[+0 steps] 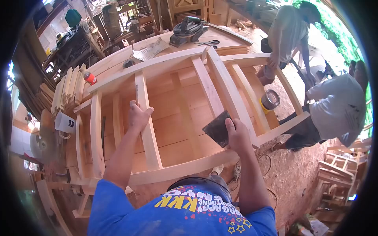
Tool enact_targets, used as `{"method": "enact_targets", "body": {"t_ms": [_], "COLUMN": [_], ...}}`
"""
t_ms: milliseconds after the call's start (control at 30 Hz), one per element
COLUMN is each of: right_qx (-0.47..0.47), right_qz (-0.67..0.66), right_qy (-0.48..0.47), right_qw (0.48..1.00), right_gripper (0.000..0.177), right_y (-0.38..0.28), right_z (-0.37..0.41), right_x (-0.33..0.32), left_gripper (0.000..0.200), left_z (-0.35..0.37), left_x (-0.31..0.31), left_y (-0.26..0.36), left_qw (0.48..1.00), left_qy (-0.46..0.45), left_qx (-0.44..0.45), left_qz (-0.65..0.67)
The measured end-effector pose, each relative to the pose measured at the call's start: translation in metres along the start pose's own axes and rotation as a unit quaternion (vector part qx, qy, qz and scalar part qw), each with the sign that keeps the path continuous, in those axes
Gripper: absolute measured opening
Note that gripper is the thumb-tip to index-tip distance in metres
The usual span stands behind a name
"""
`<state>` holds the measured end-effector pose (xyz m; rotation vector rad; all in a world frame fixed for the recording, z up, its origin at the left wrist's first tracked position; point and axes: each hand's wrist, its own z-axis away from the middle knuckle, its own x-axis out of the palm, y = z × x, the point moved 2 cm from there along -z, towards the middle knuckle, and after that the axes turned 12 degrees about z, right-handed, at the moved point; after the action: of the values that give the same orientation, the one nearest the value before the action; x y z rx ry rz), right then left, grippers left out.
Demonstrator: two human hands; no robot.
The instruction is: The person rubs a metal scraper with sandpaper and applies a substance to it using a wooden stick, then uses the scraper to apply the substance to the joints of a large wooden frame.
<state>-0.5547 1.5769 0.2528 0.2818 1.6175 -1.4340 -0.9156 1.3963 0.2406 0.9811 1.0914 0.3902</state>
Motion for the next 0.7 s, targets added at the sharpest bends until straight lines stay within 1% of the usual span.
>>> {"method": "enact_targets", "body": {"t_ms": [33,133,267,300,333,367,433,467,567,667,700], "right_qx": [0.027,0.019,0.071,0.078,0.084,0.068,0.031,0.051,0.025,-0.005,0.001], "right_qz": [0.0,-0.045,-0.174,-0.202,-0.231,-0.198,-0.138,-0.169,-0.168,-0.103,-0.123], "right_qy": [-0.041,-0.078,-0.111,-0.111,-0.108,-0.088,-0.041,-0.035,0.002,0.039,0.043], "right_qw": [0.999,0.996,0.976,0.97,0.963,0.974,0.989,0.984,0.985,0.994,0.991], "right_gripper": [0.04,0.041,0.037,0.036,0.035,0.033,0.031,0.032,0.035,0.036,0.037], "right_y": [0.0,-0.003,-0.014,-0.01,-0.009,-0.01,-0.018,-0.018,-0.04,-0.025,-0.033], "right_z": [-0.007,-0.027,-0.035,-0.035,-0.032,-0.026,-0.024,-0.02,0.011,0.024,0.034], "right_x": [0.0,0.008,0.022,0.028,0.029,0.025,0.02,0.022,0.002,-0.002,-0.01], "left_gripper": [0.071,0.069,0.069,0.068,0.068,0.068,0.066,0.066,0.064,0.061,0.061], "left_z": [-0.002,-0.006,-0.005,-0.014,-0.031,-0.04,-0.036,-0.032,0.015,0.04,0.038], "left_x": [0.001,0.002,0.0,0.007,0.021,0.027,0.019,0.016,-0.014,-0.036,-0.038], "left_y": [-0.002,-0.006,-0.004,-0.019,-0.042,-0.052,-0.044,-0.044,0.005,0.03,0.029], "left_qw": [1.0,0.999,0.998,0.994,0.986,0.976,0.971,0.969,0.954,0.965,0.964], "left_qy": [0.001,-0.008,-0.02,-0.015,-0.01,-0.008,-0.018,-0.026,-0.047,-0.039,-0.035], "left_qx": [-0.005,-0.001,0.01,0.039,0.07,0.102,0.084,0.066,0.025,0.032,0.059], "left_qz": [0.01,0.04,0.062,0.105,0.148,0.19,0.225,0.237,0.294,0.256,0.258]}}
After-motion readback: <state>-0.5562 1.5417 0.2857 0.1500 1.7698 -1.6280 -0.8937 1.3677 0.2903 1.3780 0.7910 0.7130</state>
